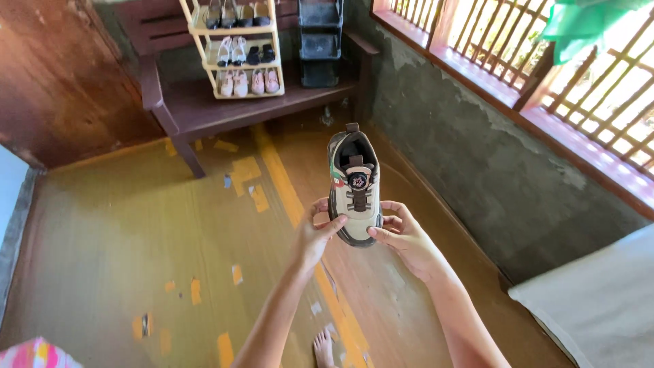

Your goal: Arranging and moving various pairs of shoes between a table and multiple shoe racks.

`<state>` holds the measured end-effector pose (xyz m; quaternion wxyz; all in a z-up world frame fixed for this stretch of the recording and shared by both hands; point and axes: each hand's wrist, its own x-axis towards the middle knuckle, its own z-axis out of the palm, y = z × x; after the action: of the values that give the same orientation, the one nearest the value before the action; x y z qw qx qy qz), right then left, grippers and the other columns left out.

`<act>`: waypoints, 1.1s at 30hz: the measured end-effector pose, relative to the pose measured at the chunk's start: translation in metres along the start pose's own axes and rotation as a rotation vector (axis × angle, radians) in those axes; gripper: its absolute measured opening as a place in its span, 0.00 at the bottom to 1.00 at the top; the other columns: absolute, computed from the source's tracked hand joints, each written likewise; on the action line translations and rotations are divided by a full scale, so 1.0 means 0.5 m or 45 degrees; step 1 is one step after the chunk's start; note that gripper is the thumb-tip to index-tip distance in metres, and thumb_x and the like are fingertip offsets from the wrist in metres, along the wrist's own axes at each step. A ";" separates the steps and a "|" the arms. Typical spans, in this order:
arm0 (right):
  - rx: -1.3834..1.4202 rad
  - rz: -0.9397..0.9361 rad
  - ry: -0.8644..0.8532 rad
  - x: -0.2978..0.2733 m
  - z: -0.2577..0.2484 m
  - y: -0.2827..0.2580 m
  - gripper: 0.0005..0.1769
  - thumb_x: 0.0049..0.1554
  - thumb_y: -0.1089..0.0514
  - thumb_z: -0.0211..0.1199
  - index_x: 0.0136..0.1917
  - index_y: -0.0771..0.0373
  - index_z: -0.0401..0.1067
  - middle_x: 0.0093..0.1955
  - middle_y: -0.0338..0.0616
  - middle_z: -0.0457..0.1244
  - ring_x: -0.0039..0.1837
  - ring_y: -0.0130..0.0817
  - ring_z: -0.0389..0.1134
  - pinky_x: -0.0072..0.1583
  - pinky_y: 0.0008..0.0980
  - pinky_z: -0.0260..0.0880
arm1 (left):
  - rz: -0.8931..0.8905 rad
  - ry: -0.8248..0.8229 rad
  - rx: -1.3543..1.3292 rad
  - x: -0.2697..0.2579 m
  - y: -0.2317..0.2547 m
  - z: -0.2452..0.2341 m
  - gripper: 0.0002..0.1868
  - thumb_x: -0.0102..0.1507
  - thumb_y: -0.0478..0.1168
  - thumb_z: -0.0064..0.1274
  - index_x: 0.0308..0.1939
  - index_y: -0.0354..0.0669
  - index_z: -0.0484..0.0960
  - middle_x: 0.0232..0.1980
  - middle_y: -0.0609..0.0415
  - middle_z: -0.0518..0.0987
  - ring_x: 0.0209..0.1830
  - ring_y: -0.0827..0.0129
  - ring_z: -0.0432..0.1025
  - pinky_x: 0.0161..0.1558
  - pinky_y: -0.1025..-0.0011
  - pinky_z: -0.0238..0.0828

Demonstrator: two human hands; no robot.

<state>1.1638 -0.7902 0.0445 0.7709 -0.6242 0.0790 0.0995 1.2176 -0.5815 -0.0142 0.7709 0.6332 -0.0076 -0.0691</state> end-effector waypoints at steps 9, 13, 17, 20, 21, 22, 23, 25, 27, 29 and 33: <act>0.011 -0.043 0.019 0.308 0.043 -0.093 0.42 0.47 0.57 0.74 0.72 0.55 0.60 0.58 0.44 0.63 0.61 0.33 0.65 0.63 0.37 0.67 | -0.002 -0.040 0.116 0.320 0.086 -0.066 0.36 0.55 0.47 0.69 0.64 0.41 0.74 0.44 0.52 0.83 0.34 0.79 0.71 0.35 0.78 0.66; 0.030 -0.099 0.013 0.424 0.037 -0.122 0.42 0.48 0.56 0.74 0.72 0.58 0.60 0.57 0.46 0.63 0.60 0.35 0.66 0.61 0.38 0.68 | 0.090 -0.090 0.108 0.437 0.118 -0.071 0.35 0.55 0.47 0.68 0.62 0.38 0.74 0.52 0.60 0.81 0.34 0.79 0.72 0.34 0.78 0.66; 0.011 -0.112 0.012 0.545 0.017 -0.155 0.42 0.48 0.57 0.74 0.72 0.58 0.60 0.57 0.46 0.64 0.60 0.33 0.67 0.62 0.37 0.69 | 0.059 -0.094 0.109 0.556 0.135 -0.064 0.37 0.55 0.48 0.68 0.64 0.38 0.73 0.54 0.56 0.79 0.34 0.78 0.71 0.34 0.77 0.66; 0.010 -0.131 0.000 0.648 -0.010 -0.176 0.41 0.48 0.58 0.74 0.72 0.58 0.60 0.56 0.46 0.63 0.59 0.34 0.67 0.61 0.37 0.68 | 0.110 -0.097 0.085 0.656 0.136 -0.054 0.38 0.55 0.48 0.68 0.65 0.38 0.73 0.58 0.56 0.77 0.37 0.77 0.72 0.35 0.77 0.67; 0.008 -0.145 -0.009 0.682 -0.021 -0.182 0.41 0.49 0.58 0.74 0.72 0.59 0.60 0.56 0.46 0.63 0.59 0.34 0.67 0.61 0.37 0.68 | 0.141 -0.111 0.051 0.690 0.134 -0.050 0.38 0.56 0.48 0.68 0.66 0.37 0.72 0.58 0.55 0.76 0.39 0.76 0.72 0.36 0.76 0.67; 0.006 -0.139 -0.017 0.713 -0.032 -0.188 0.41 0.49 0.58 0.74 0.72 0.59 0.60 0.56 0.46 0.63 0.59 0.34 0.67 0.61 0.37 0.68 | 0.138 -0.101 0.050 0.717 0.138 -0.043 0.38 0.56 0.48 0.68 0.66 0.37 0.72 0.58 0.55 0.76 0.39 0.76 0.72 0.36 0.76 0.67; 0.020 -0.142 -0.034 0.743 -0.042 -0.195 0.41 0.49 0.58 0.73 0.72 0.59 0.59 0.56 0.46 0.64 0.59 0.34 0.67 0.62 0.37 0.68 | 0.122 -0.090 0.087 0.745 0.143 -0.034 0.39 0.56 0.49 0.68 0.66 0.37 0.72 0.58 0.56 0.76 0.40 0.76 0.73 0.37 0.76 0.67; 0.029 -0.161 -0.067 0.815 -0.055 -0.226 0.40 0.50 0.58 0.73 0.72 0.59 0.59 0.56 0.46 0.64 0.59 0.33 0.67 0.62 0.37 0.68 | 0.126 -0.069 0.123 0.813 0.164 -0.025 0.39 0.55 0.49 0.67 0.67 0.38 0.71 0.59 0.56 0.77 0.42 0.76 0.73 0.38 0.76 0.67; 0.023 -0.171 -0.101 0.884 -0.075 -0.253 0.39 0.51 0.58 0.72 0.72 0.60 0.59 0.57 0.45 0.64 0.60 0.32 0.66 0.62 0.37 0.68 | 0.134 -0.056 0.154 0.881 0.171 -0.012 0.41 0.55 0.50 0.67 0.68 0.37 0.71 0.59 0.55 0.76 0.43 0.74 0.75 0.40 0.74 0.69; 0.003 -0.191 -0.128 0.967 -0.104 -0.276 0.39 0.51 0.58 0.72 0.72 0.60 0.59 0.56 0.46 0.64 0.60 0.33 0.66 0.63 0.37 0.68 | 0.158 -0.037 0.177 0.962 0.173 0.002 0.41 0.55 0.51 0.67 0.68 0.37 0.70 0.59 0.55 0.76 0.43 0.74 0.74 0.41 0.74 0.69; -0.027 -0.172 -0.159 1.091 -0.141 -0.307 0.40 0.51 0.58 0.71 0.73 0.59 0.59 0.57 0.46 0.64 0.60 0.33 0.67 0.64 0.38 0.68 | 0.184 0.005 0.139 1.089 0.148 0.021 0.42 0.55 0.51 0.67 0.68 0.37 0.70 0.59 0.55 0.77 0.42 0.74 0.74 0.40 0.74 0.68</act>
<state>1.7307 -0.8599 0.0407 0.7726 -0.6288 -0.0127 0.0870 1.7632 -0.6411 0.0187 0.7383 0.6721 -0.0555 -0.0114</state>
